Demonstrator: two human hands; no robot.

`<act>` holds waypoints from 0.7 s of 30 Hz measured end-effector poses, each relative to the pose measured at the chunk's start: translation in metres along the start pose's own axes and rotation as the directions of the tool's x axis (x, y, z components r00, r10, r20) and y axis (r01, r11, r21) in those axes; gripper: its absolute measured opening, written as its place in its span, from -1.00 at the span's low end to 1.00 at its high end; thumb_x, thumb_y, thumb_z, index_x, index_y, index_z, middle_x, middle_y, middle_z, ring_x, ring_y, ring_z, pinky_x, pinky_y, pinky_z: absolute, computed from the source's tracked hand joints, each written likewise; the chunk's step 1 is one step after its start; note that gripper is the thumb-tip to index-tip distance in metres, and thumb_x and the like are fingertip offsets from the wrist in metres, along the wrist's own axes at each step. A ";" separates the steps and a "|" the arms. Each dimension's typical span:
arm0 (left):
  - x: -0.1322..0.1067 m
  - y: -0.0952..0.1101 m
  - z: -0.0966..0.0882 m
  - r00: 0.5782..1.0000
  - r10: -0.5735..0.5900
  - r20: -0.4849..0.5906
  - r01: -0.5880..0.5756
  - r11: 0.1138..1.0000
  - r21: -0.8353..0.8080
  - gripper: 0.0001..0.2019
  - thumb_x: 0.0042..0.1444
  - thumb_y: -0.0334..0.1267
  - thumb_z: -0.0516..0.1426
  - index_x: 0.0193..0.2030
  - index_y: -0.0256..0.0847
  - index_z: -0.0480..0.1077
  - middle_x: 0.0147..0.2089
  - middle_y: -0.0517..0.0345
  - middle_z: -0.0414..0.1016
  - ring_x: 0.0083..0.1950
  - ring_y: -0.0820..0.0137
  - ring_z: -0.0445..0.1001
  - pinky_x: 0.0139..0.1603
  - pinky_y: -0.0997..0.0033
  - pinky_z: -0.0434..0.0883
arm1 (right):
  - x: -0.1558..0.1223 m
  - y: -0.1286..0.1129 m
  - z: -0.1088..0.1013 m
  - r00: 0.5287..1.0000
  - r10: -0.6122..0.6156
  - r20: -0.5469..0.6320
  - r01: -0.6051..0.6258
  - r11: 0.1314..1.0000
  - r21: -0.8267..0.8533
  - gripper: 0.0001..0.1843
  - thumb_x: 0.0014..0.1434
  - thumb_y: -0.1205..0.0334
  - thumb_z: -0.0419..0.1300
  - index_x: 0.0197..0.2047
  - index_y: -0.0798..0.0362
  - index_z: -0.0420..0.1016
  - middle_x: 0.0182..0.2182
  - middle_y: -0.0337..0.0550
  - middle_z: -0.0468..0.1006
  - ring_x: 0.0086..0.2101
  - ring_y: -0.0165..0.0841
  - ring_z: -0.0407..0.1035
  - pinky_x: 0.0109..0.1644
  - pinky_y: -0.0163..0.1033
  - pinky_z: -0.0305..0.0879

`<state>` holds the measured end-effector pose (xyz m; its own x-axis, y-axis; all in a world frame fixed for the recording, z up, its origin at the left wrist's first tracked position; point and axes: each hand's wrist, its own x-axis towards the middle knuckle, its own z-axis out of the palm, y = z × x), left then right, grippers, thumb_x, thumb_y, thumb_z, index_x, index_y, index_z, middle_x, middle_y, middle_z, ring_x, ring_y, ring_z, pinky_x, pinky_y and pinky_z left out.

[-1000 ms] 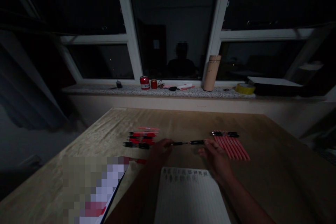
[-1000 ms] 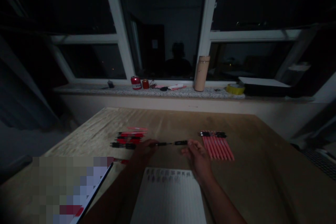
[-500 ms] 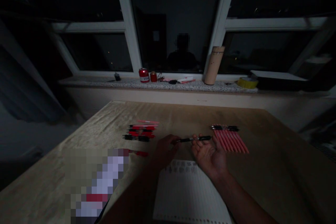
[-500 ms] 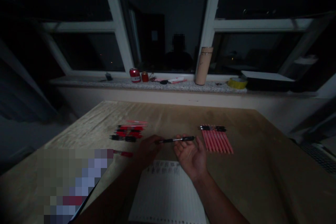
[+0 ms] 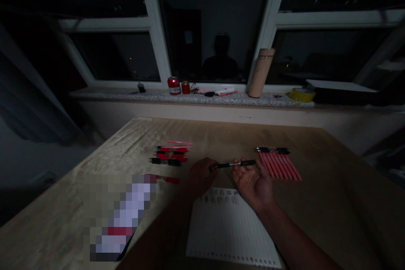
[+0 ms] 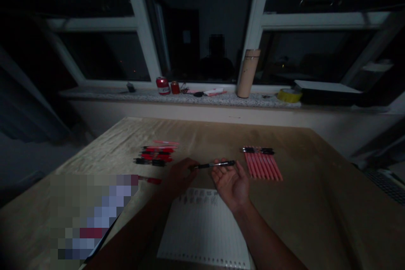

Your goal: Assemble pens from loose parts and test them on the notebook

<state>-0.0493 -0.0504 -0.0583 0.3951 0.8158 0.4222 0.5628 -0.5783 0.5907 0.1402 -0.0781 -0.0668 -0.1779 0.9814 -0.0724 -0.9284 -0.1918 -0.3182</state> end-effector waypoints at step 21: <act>0.002 0.000 -0.005 0.997 -0.070 0.031 0.070 0.997 -0.013 -0.73 0.19 -0.13 -0.04 -0.17 -0.23 0.38 -0.28 0.12 0.44 -0.25 0.42 0.40 -0.17 0.42 0.30 | -0.002 -0.010 0.000 0.999 -0.031 -0.006 0.031 0.997 -0.070 -0.73 0.07 0.05 0.14 -0.32 0.07 0.51 -0.28 -0.04 0.58 -0.30 -0.30 0.45 -0.15 -0.18 0.35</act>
<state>-0.0520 -0.0490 -0.0541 0.3774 0.8539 0.3583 0.5795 -0.5196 0.6279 0.1503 -0.0786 -0.0638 -0.1468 0.9868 -0.0678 -0.9085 -0.1616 -0.3854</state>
